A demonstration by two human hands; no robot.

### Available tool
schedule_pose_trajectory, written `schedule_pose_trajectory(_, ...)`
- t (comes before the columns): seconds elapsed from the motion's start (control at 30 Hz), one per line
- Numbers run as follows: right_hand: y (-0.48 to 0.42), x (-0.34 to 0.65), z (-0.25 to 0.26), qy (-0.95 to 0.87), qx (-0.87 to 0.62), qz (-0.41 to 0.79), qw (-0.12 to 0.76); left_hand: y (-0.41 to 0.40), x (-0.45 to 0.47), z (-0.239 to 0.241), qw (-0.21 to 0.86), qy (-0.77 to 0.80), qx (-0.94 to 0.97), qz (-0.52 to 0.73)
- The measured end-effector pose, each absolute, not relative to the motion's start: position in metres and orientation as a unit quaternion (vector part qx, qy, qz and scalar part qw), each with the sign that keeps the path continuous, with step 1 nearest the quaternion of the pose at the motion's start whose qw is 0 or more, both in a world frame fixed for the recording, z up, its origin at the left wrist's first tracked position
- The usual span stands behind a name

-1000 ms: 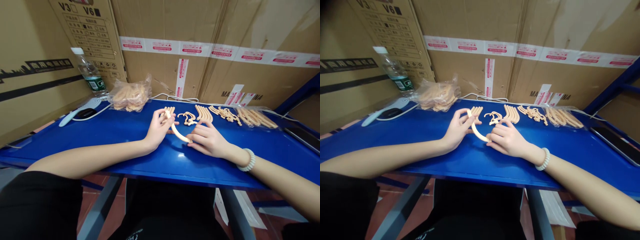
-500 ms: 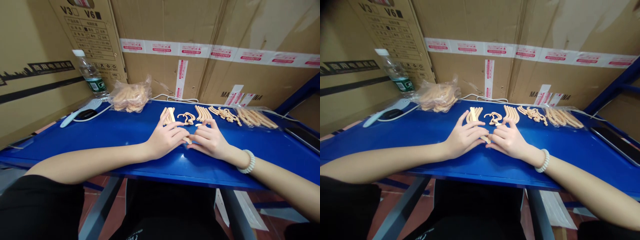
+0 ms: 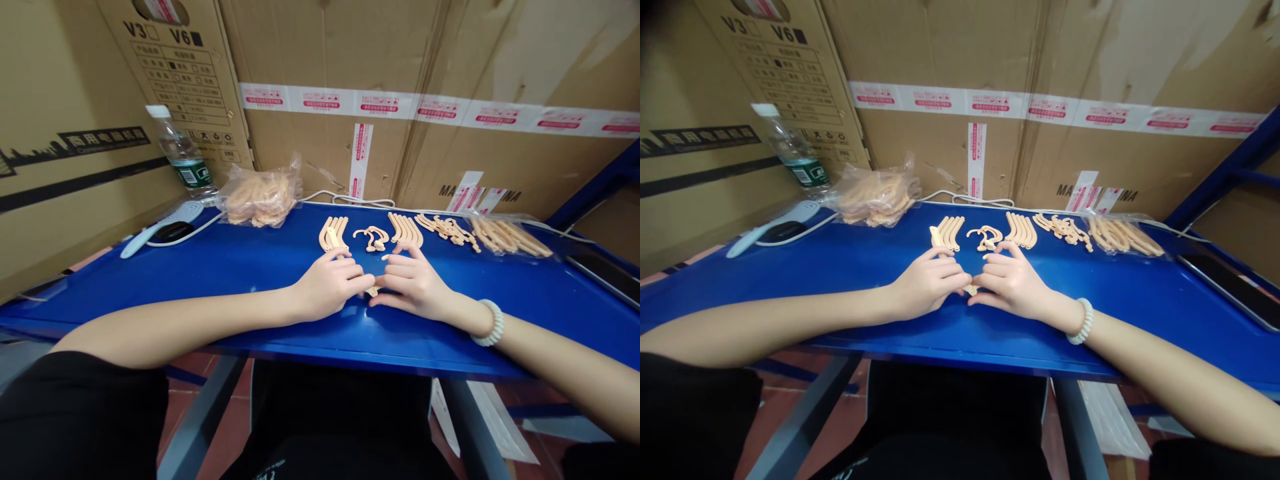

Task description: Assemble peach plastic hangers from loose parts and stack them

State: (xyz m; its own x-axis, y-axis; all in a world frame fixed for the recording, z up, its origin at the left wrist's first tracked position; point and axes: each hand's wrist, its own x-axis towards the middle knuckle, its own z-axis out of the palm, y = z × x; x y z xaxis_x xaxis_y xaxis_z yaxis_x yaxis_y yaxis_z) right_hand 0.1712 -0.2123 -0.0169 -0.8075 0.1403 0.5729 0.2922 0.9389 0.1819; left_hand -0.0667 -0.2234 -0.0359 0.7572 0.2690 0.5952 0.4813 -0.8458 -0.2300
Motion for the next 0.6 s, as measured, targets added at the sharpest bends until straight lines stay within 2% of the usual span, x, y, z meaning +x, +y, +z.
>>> schedule_pose_trajectory(0.47,-0.212,0.170,-0.016,-0.939,-0.115,-0.080,0.313,-0.216,-0.067,-0.032,0.195,-0.161,-0.916,-0.310)
schedule_pose_trajectory(0.6,-0.216,0.168,-0.012,-0.935,-0.118,-0.049,0.331,-0.216,-0.071,-0.025,0.226,-0.125,-0.912,-0.318)
